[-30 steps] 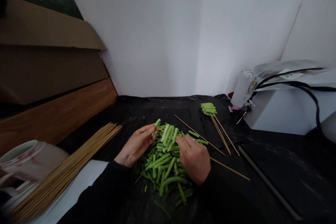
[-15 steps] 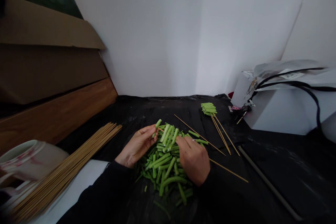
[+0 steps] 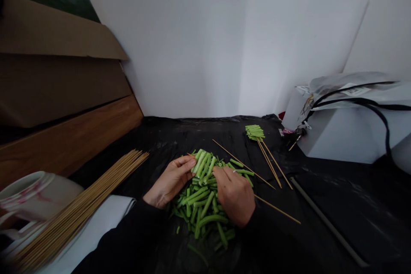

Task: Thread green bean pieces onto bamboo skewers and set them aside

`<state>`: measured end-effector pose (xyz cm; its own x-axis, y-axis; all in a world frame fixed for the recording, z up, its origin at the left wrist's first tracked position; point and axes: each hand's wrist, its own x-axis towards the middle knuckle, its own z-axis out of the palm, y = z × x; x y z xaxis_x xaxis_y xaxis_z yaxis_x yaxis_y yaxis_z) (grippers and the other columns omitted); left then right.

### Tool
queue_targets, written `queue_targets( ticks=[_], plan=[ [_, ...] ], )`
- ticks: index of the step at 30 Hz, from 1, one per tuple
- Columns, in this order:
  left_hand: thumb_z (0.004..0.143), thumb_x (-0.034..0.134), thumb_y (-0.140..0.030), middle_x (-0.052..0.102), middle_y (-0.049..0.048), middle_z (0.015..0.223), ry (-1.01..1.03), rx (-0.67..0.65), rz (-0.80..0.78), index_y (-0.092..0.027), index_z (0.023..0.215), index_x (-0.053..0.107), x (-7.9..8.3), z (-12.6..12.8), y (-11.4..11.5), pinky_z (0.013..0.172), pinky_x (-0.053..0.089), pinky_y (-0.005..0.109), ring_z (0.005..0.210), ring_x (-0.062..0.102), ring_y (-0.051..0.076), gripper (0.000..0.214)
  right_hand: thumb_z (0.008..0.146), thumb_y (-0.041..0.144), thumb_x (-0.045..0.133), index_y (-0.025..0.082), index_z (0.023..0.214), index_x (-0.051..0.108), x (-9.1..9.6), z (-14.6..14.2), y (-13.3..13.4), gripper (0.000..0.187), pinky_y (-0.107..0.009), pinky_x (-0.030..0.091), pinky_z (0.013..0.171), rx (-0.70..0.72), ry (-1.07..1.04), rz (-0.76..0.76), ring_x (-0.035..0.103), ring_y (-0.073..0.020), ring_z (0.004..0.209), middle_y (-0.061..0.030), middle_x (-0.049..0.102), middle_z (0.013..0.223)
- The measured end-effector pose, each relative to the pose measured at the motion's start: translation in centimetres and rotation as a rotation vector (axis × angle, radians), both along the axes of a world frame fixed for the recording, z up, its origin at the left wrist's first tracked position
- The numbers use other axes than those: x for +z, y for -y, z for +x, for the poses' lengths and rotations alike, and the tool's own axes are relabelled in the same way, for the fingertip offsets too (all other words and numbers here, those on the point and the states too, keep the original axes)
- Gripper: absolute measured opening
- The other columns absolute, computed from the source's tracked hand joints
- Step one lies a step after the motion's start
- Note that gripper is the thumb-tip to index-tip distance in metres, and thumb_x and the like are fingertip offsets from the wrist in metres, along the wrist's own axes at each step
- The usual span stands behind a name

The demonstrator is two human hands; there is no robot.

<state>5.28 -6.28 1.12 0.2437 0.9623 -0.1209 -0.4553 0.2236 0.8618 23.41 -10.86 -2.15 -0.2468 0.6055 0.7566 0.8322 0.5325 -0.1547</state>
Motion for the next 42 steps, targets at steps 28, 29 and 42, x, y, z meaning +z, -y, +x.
queue_targets(
  ticks=[28, 29, 42],
  plan=[
    [0.065, 0.080, -0.039, 0.067, 0.0069, 0.076, -0.940, 0.012, 0.761, -0.022, 0.068, 0.076, -0.7, -0.3, 0.5, 0.077, 0.039, 0.033, 0.080, 0.058, 0.024, 0.018, 0.096, 0.020, 0.043, 0.016, 0.096, 0.066, 0.3, 1.6, -1.0, 0.024, -0.026, 0.042, 0.070, -0.117, -0.022, 0.038, 0.061, -0.0146, 0.072, -0.0037, 0.065, 0.078],
    [0.066, 0.080, -0.039, 0.067, 0.0071, 0.077, -0.939, -0.005, 0.756, -0.022, 0.070, 0.076, -0.8, -0.3, 0.4, 0.077, 0.039, 0.034, 0.080, 0.058, 0.025, 0.018, 0.096, 0.020, 0.043, 0.016, 0.096, 0.066, 0.3, 1.6, -1.0, 0.024, -0.026, 0.042, 0.070, -0.116, -0.020, 0.036, 0.061, -0.0145, 0.072, -0.0037, 0.065, 0.077],
    [0.071, 0.074, -0.023, 0.071, 0.0059, 0.080, -0.829, -0.063, 0.552, -0.016, 0.077, 0.071, -0.3, -0.5, 0.1, 0.072, 0.045, 0.031, 0.076, 0.063, 0.020, 0.009, 0.096, 0.019, 0.043, 0.016, 0.095, 0.064, 0.5, 1.5, -0.9, 0.021, -0.027, 0.042, 0.071, -0.100, -0.034, 0.032, 0.060, -0.0153, 0.072, -0.0038, 0.065, 0.078]
  ],
)
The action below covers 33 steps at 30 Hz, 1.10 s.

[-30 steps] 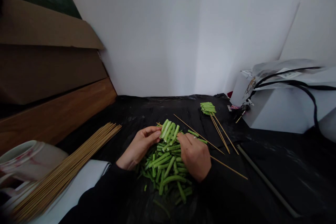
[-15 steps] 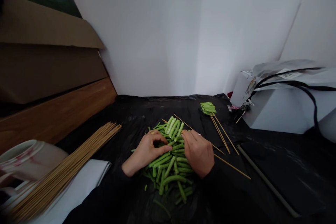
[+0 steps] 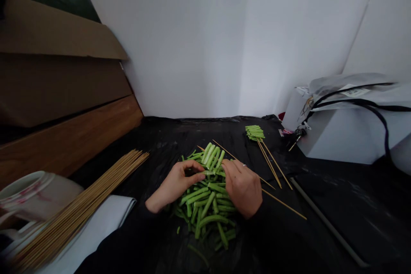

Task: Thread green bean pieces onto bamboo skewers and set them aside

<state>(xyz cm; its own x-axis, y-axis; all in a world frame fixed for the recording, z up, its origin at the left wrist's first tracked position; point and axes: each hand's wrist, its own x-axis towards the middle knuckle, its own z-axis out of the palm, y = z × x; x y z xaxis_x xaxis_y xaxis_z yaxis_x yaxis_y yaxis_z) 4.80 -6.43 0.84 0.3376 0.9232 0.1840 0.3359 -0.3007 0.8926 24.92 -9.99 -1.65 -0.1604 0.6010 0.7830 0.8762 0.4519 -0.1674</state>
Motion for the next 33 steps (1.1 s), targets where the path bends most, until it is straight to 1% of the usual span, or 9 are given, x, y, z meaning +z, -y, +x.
queue_targets(
  ticks=[5, 9, 14, 17, 20, 23, 26, 28, 33],
  plan=[
    [0.073, 0.072, -0.021, 0.071, 0.0063, 0.082, 0.005, 0.034, -0.003, -0.015, 0.082, 0.071, -0.1, -0.4, -0.4, 0.071, 0.045, 0.029, 0.075, 0.062, 0.019, 0.012, 0.096, 0.019, 0.044, 0.016, 0.098, 0.064, 0.0, 0.0, 0.0, 0.021, -0.027, 0.042, 0.073, 0.007, 0.000, -0.001, 0.062, -0.0154, 0.076, -0.0044, 0.066, 0.081],
    [0.075, 0.070, -0.023, 0.072, 0.0077, 0.087, -0.013, 0.089, 0.055, -0.017, 0.092, 0.075, -0.1, -0.7, -0.6, 0.072, 0.046, 0.030, 0.078, 0.063, 0.021, 0.018, 0.096, 0.019, 0.043, 0.016, 0.098, 0.064, -0.1, 0.0, 0.0, 0.021, -0.027, 0.043, 0.073, 0.006, 0.007, 0.003, 0.062, -0.0155, 0.076, -0.0044, 0.066, 0.081],
    [0.075, 0.070, -0.026, 0.074, 0.0093, 0.089, 0.052, 0.145, 0.062, -0.018, 0.087, 0.078, -0.2, -1.3, -1.4, 0.076, 0.046, 0.030, 0.082, 0.064, 0.022, 0.016, 0.096, 0.018, 0.045, 0.015, 0.100, 0.064, -0.2, 0.0, -0.1, 0.020, -0.027, 0.043, 0.074, 0.025, 0.005, 0.019, 0.063, -0.0158, 0.079, -0.0049, 0.067, 0.083],
    [0.076, 0.070, -0.029, 0.075, 0.0100, 0.088, 0.200, 0.205, -0.028, -0.015, 0.088, 0.077, -0.4, -1.6, -1.8, 0.078, 0.046, 0.030, 0.083, 0.065, 0.022, 0.019, 0.095, 0.018, 0.045, 0.015, 0.098, 0.065, -0.2, -0.1, -0.1, 0.020, -0.026, 0.043, 0.074, 0.028, 0.005, 0.022, 0.062, -0.0154, 0.077, -0.0046, 0.066, 0.081],
    [0.076, 0.071, -0.033, 0.075, 0.0091, 0.085, 0.415, 0.229, -0.175, -0.014, 0.091, 0.075, -0.2, -1.7, -1.8, 0.075, 0.047, 0.027, 0.078, 0.065, 0.018, 0.025, 0.096, 0.018, 0.045, 0.016, 0.094, 0.065, -0.1, -0.2, 0.0, 0.020, -0.025, 0.043, 0.076, 0.038, 0.004, 0.016, 0.063, -0.0148, 0.078, -0.0050, 0.066, 0.082],
    [0.078, 0.072, -0.032, 0.075, 0.0092, 0.094, 0.623, 0.203, -0.380, -0.013, 0.093, 0.074, 0.4, -1.8, -1.6, 0.072, 0.048, 0.021, 0.079, 0.065, 0.013, 0.024, 0.096, 0.017, 0.045, 0.016, 0.096, 0.065, -0.1, -0.3, 0.1, 0.020, -0.025, 0.043, 0.077, 0.072, 0.021, 0.000, 0.063, -0.0147, 0.081, -0.0054, 0.067, 0.083],
    [0.080, 0.071, -0.024, 0.074, 0.0097, 0.102, 0.769, 0.186, -0.562, -0.014, 0.095, 0.073, 0.9, -1.8, -1.5, 0.068, 0.049, 0.018, 0.079, 0.066, 0.011, 0.019, 0.095, 0.016, 0.045, 0.015, 0.100, 0.065, -0.3, -0.5, 0.3, 0.020, -0.025, 0.043, 0.077, 0.096, 0.037, -0.010, 0.063, -0.0145, 0.079, -0.0049, 0.066, 0.082],
    [0.081, 0.069, -0.020, 0.073, 0.0100, 0.103, 0.820, 0.184, -0.609, -0.013, 0.096, 0.073, 1.0, -1.7, -1.5, 0.066, 0.050, 0.017, 0.078, 0.067, 0.010, 0.016, 0.095, 0.015, 0.045, 0.015, 0.101, 0.065, -0.4, -0.5, 0.3, 0.020, -0.026, 0.043, 0.076, 0.103, 0.043, -0.018, 0.062, -0.0146, 0.076, -0.0042, 0.065, 0.080],
    [0.083, 0.067, -0.018, 0.074, 0.0101, 0.099, 0.842, 0.168, -0.608, -0.012, 0.094, 0.073, 1.0, -1.5, -1.4, 0.065, 0.051, 0.016, 0.077, 0.067, 0.010, 0.014, 0.095, 0.014, 0.044, 0.014, 0.102, 0.064, -0.6, -0.5, 0.3, 0.022, -0.026, 0.043, 0.074, 0.121, 0.052, -0.019, 0.061, -0.0149, 0.075, -0.0042, 0.064, 0.079]
  ],
)
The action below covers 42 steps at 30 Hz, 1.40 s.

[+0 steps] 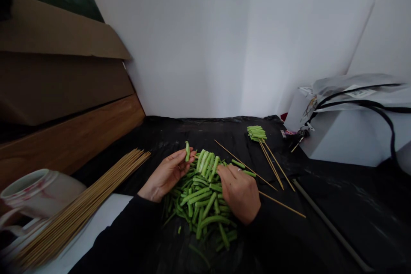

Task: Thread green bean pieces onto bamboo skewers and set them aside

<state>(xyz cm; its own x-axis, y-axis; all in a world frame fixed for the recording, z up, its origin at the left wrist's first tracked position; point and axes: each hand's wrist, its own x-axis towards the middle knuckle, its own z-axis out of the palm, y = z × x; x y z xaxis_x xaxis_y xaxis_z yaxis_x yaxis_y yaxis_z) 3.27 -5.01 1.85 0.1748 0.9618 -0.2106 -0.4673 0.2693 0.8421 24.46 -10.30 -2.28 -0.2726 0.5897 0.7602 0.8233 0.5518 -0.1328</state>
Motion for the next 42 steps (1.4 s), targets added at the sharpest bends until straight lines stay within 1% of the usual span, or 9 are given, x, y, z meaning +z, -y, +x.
queue_targets(
  ticks=[12, 15, 19, 22, 25, 29, 36, 42],
  plan=[
    [0.080, 0.070, -0.019, 0.073, 0.0080, 0.087, -0.031, -0.032, 0.027, -0.011, 0.094, 0.074, -0.09, 0.19, 0.22, 0.064, 0.049, 0.016, 0.073, 0.065, 0.009, 0.016, 0.095, 0.015, 0.041, 0.016, 0.101, 0.064, -0.05, -0.10, 0.02, 0.024, -0.027, 0.044, 0.073, -0.025, 0.007, -0.008, 0.061, -0.0146, 0.075, -0.0038, 0.064, 0.079],
    [0.078, 0.073, -0.021, 0.073, 0.0072, 0.084, -0.042, -0.032, 0.041, -0.012, 0.094, 0.074, -0.05, 0.22, 0.30, 0.064, 0.049, 0.016, 0.072, 0.064, 0.009, 0.018, 0.095, 0.015, 0.041, 0.015, 0.101, 0.064, -0.03, -0.09, 0.02, 0.024, -0.027, 0.044, 0.073, -0.023, 0.006, -0.007, 0.061, -0.0145, 0.076, -0.0042, 0.064, 0.079],
    [0.071, 0.079, -0.024, 0.073, 0.0061, 0.082, -0.054, -0.022, 0.049, -0.012, 0.092, 0.075, -0.11, 0.15, 0.21, 0.066, 0.048, 0.017, 0.072, 0.064, 0.009, 0.024, 0.095, 0.015, 0.041, 0.016, 0.101, 0.064, 0.02, -0.05, 0.01, 0.024, -0.026, 0.044, 0.071, -0.024, 0.015, -0.001, 0.061, -0.0142, 0.075, -0.0041, 0.064, 0.078],
    [0.068, 0.081, -0.021, 0.074, 0.0065, 0.084, -0.045, -0.002, 0.040, -0.011, 0.090, 0.075, -0.04, 0.10, 0.13, 0.067, 0.048, 0.017, 0.072, 0.064, 0.009, 0.025, 0.095, 0.015, 0.041, 0.016, 0.099, 0.065, 0.07, -0.07, 0.02, 0.024, -0.027, 0.044, 0.070, -0.035, 0.018, -0.002, 0.061, -0.0145, 0.074, -0.0038, 0.064, 0.078],
    [0.068, 0.081, -0.017, 0.074, 0.0073, 0.086, -0.035, 0.013, 0.036, -0.011, 0.088, 0.076, 0.10, 0.12, 0.14, 0.067, 0.048, 0.017, 0.071, 0.063, 0.009, 0.022, 0.095, 0.015, 0.042, 0.015, 0.099, 0.064, 0.13, -0.15, 0.07, 0.023, -0.027, 0.043, 0.070, -0.039, 0.014, -0.002, 0.060, -0.0150, 0.074, -0.0036, 0.063, 0.077],
    [0.067, 0.081, -0.014, 0.074, 0.0072, 0.083, -0.014, 0.022, 0.032, -0.010, 0.086, 0.075, 0.17, 0.28, 0.23, 0.065, 0.047, 0.018, 0.068, 0.063, 0.008, 0.020, 0.095, 0.014, 0.043, 0.015, 0.099, 0.064, 0.06, -0.19, 0.10, 0.022, -0.027, 0.042, 0.071, -0.036, 0.013, -0.006, 0.060, -0.0150, 0.074, -0.0038, 0.063, 0.077],
    [0.068, 0.080, -0.011, 0.073, 0.0064, 0.080, 0.037, 0.000, 0.025, -0.008, 0.084, 0.075, -0.08, 0.44, 0.24, 0.062, 0.048, 0.016, 0.065, 0.062, 0.007, 0.018, 0.094, 0.013, 0.042, 0.016, 0.101, 0.064, -0.27, -0.21, 0.00, 0.023, -0.026, 0.043, 0.073, -0.024, -0.006, -0.004, 0.061, -0.0146, 0.076, -0.0042, 0.064, 0.079],
    [0.068, 0.080, -0.010, 0.073, 0.0065, 0.081, 0.055, -0.018, 0.019, -0.009, 0.085, 0.074, -0.40, 0.47, 0.26, 0.062, 0.048, 0.016, 0.066, 0.062, 0.007, 0.018, 0.095, 0.015, 0.043, 0.016, 0.097, 0.065, -0.20, -0.44, 0.12, 0.022, -0.026, 0.044, 0.073, -0.027, -0.024, -0.011, 0.061, -0.0142, 0.076, -0.0046, 0.065, 0.079]
  ],
)
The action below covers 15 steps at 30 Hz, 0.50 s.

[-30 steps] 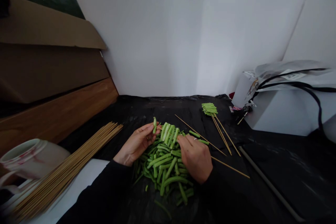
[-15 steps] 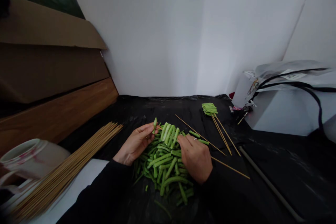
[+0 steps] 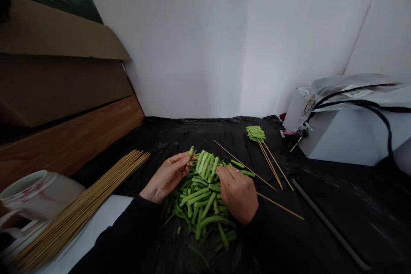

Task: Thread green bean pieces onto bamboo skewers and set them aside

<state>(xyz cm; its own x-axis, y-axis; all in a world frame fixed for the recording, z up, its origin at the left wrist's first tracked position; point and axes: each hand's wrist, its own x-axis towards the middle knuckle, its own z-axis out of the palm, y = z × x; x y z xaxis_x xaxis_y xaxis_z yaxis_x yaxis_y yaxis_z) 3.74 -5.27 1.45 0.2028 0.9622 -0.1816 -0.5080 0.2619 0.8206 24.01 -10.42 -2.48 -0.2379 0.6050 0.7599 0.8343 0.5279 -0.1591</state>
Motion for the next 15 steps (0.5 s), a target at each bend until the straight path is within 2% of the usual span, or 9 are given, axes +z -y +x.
queue_targets(
  ticks=[4, 15],
  plan=[
    [0.066, 0.081, -0.009, 0.072, 0.0055, 0.076, 0.027, -0.025, -0.022, -0.009, 0.083, 0.074, -0.26, 0.24, 0.08, 0.061, 0.048, 0.016, 0.065, 0.062, 0.008, 0.019, 0.095, 0.015, 0.042, 0.017, 0.090, 0.065, 0.01, -0.14, 0.08, 0.024, -0.026, 0.046, 0.073, 0.015, -0.008, -0.006, 0.063, -0.0147, 0.080, -0.0061, 0.066, 0.082],
    [0.070, 0.078, -0.010, 0.070, 0.0052, 0.078, 0.066, -0.036, -0.038, -0.011, 0.080, 0.071, -0.29, 0.38, 0.18, 0.059, 0.048, 0.015, 0.065, 0.061, 0.007, 0.012, 0.096, 0.015, 0.042, 0.015, 0.098, 0.065, 0.21, -0.34, 0.26, 0.023, -0.026, 0.046, 0.074, 0.021, -0.018, 0.012, 0.063, -0.0142, 0.076, -0.0052, 0.065, 0.079]
  ],
)
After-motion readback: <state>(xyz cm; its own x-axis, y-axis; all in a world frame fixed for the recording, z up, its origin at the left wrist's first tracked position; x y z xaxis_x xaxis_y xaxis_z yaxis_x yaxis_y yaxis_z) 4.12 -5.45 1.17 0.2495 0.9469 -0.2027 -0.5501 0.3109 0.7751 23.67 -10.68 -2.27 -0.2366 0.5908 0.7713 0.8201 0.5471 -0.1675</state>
